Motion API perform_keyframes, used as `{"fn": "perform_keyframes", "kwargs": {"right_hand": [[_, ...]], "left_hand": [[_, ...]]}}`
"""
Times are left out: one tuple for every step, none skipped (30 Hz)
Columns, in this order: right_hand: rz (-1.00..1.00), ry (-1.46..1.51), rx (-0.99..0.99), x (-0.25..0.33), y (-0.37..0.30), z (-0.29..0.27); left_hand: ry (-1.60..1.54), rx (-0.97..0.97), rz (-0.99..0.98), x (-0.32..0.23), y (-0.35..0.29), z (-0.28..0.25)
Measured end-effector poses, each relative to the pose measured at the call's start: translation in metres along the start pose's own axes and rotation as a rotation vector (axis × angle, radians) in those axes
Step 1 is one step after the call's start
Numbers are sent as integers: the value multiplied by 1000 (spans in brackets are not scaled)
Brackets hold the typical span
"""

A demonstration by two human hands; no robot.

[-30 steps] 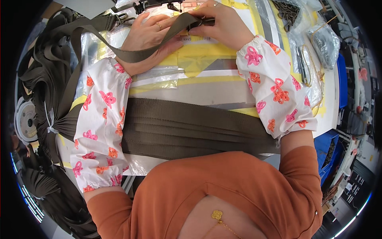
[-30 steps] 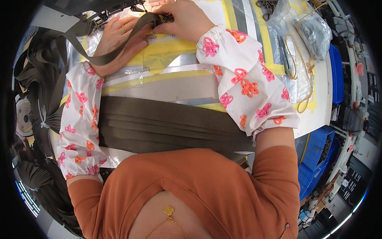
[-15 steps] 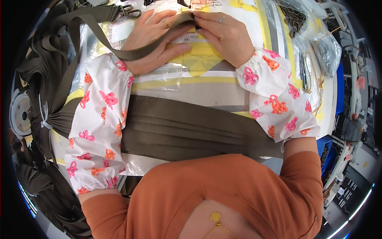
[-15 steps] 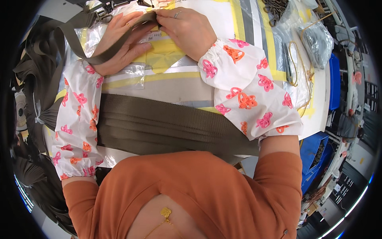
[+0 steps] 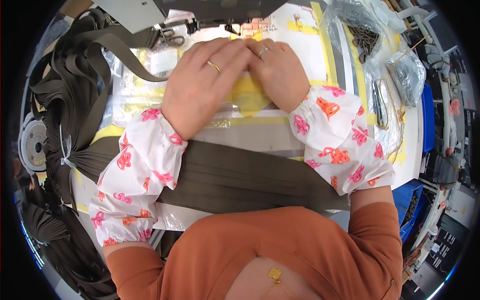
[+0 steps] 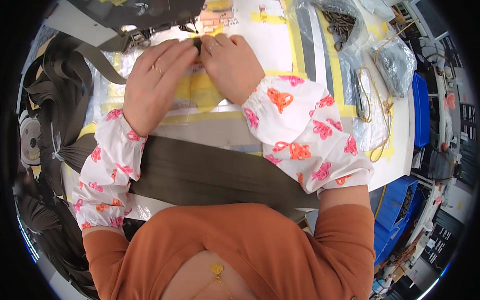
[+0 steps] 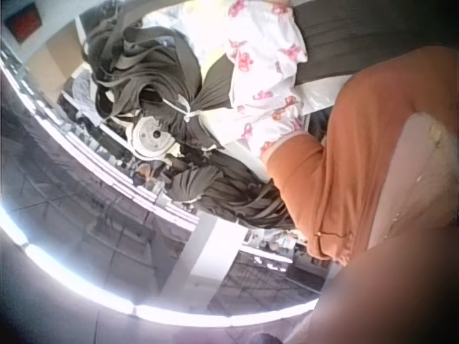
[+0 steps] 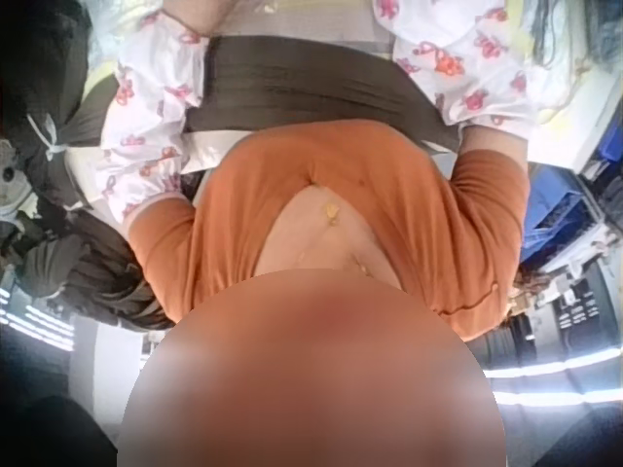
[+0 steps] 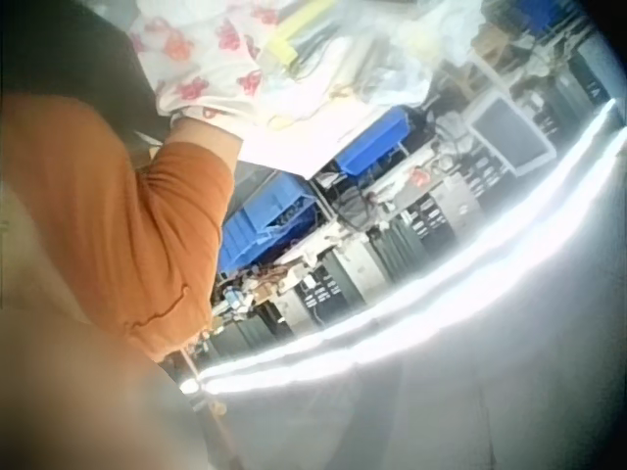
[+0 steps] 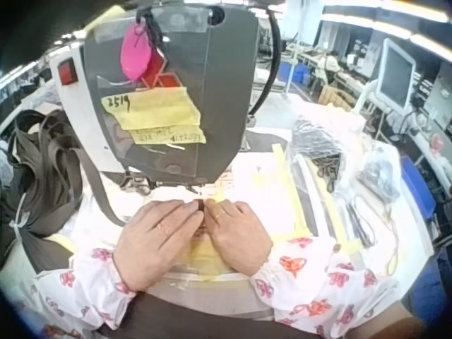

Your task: Using an industrial sewing machine to assemble and sew webbing straps with hardware.

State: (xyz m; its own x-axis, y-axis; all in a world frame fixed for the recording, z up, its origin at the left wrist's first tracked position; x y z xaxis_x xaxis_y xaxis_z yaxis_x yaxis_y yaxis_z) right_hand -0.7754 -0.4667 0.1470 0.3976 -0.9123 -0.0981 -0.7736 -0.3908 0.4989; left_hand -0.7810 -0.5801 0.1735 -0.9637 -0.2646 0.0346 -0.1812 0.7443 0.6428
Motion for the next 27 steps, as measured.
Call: {"fn": "perform_keyframes", "kwargs": {"right_hand": [[-9,-8,3,1,0,0],[-5,-10,-3,1,-1,-1],[-13,-20,-35,1,-1,-3],[-4,2,-36,1,-1,-3],[12,25,-24,-1,-1,-3],[46,88,31,-2,-2,0],[36,79,13,-2,-2,-2],[47,90,16,-2,-2,-2],[58,102,19,-3,-2,-2],[55,94,14,-4,0,-2],[52,123,-14,-4,1,-4],[59,152,-12,-5,1,-4],[52,153,-29,-5,1,-6],[40,148,-5,-5,1,-5],[28,139,16,-4,1,-5],[26,145,25,-5,1,-4],[12,80,67,-3,1,-2],[2,15,106,-1,1,0],[9,16,105,-1,1,0],[65,72,23,-3,2,-4],[112,124,-64,-5,2,-9],[100,115,-75,-7,2,-10],[133,154,-54,-9,2,-8],[165,201,-64,-11,0,-10],[165,195,-22,-12,-1,-8],[133,226,-29,-11,1,-7],[99,256,-49,-10,1,-9]], "left_hand": [[104,88,-130,12,0,3],[72,130,-153,18,0,4],[88,119,-147,24,1,2],[35,112,-69,26,3,3],[-17,88,33,28,5,3],[-41,72,81,32,6,3],[-32,86,75,38,7,6],[-81,129,72,41,6,10],[-130,172,68,44,5,15],[-168,171,17,45,3,16],[-171,147,7,47,1,15],[-142,170,-14,47,-1,17],[-124,181,-1,46,-2,18],[-151,186,-3,46,-2,18],[-148,200,-27,47,-2,19],[-149,231,-31,47,-2,21],[-154,269,-26,46,-1,23],[-159,271,-34,46,0,23],[-178,301,-48,46,1,24],[-191,325,-58,47,2,25],[-179,317,-50,46,3,24],[-184,320,-76,46,3,23],[-203,368,-101,47,2,26],[-184,370,-81,47,1,24],[-181,340,-93,47,1,23],[-197,343,-93,47,1,23],[-199,373,-106,48,0,25]]}}
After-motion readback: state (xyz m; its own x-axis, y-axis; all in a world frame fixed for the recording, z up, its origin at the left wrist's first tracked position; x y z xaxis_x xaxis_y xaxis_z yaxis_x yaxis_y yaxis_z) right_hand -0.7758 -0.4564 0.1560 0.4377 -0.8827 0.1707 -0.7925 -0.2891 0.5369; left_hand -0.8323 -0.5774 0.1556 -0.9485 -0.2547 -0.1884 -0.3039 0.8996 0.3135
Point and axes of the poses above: each hand's wrist, its own y-axis towards the middle knuckle, its own z-axis out of the palm, x = y × z, the point moved 6 cm from there along y, towards the middle knuckle, and after that the axes turned 4 degrees about -y, right-handed, at the moved point
